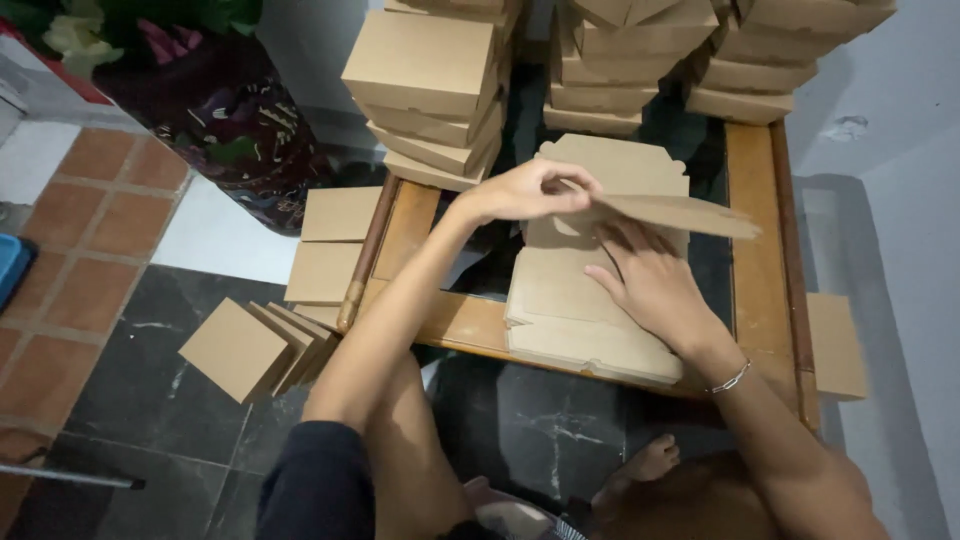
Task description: Folding flat cardboard templates into assembled boxes on a work table.
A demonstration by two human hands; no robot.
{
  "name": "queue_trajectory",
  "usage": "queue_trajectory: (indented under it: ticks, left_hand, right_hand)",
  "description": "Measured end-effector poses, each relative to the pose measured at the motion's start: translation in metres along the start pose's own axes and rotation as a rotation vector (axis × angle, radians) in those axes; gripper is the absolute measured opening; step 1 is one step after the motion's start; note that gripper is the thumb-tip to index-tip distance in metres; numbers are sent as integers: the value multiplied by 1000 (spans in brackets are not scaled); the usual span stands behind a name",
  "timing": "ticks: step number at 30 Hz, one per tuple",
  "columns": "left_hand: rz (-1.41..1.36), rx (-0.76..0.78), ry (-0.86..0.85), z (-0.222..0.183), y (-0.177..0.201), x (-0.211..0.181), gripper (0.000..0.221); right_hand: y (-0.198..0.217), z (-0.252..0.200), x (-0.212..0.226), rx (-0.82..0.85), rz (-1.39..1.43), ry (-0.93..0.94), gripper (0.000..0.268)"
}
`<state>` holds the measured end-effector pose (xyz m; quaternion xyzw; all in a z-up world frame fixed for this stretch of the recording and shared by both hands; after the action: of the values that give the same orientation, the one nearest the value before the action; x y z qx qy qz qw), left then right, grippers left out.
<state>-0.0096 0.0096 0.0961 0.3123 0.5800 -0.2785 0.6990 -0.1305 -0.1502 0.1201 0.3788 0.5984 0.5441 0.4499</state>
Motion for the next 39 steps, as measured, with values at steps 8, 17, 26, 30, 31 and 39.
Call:
queue_trajectory:
  ticks: [8, 17, 26, 30, 31, 39]
  left_hand:
    - [86, 39, 441, 65, 17, 22, 105]
    - [430, 223, 403, 106, -5, 70, 42]
    - [443, 62, 257, 114, -9, 78, 32]
    - [381, 5, 227, 100, -15, 72, 29]
    - [340, 9, 227, 100, -11, 77, 27]
    - [306, 5, 159, 82, -16, 60, 20]
  right_hand:
    - [31, -8, -5, -28, 103, 61, 55]
    - [19, -14, -2, -22, 114, 134, 59]
    - [-16, -21, -16, -8, 121, 189, 62]
    - [-93, -38, -63, -3, 122, 222, 64]
    - [-123, -49, -82, -2, 122, 231, 65]
    - [-169, -84, -80, 7, 116, 293, 68]
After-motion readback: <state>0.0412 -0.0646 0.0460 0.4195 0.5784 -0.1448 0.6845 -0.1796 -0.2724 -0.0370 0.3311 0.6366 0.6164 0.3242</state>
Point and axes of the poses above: each hand's wrist, its own z-axis towards the middle knuckle, its own y-axis out of the back of the hand, x = y × z, the point moved 3 cm from there along z, towards the middle knuckle, and after that the axes turned 13 degrees about -z, right-handed, at the moved point
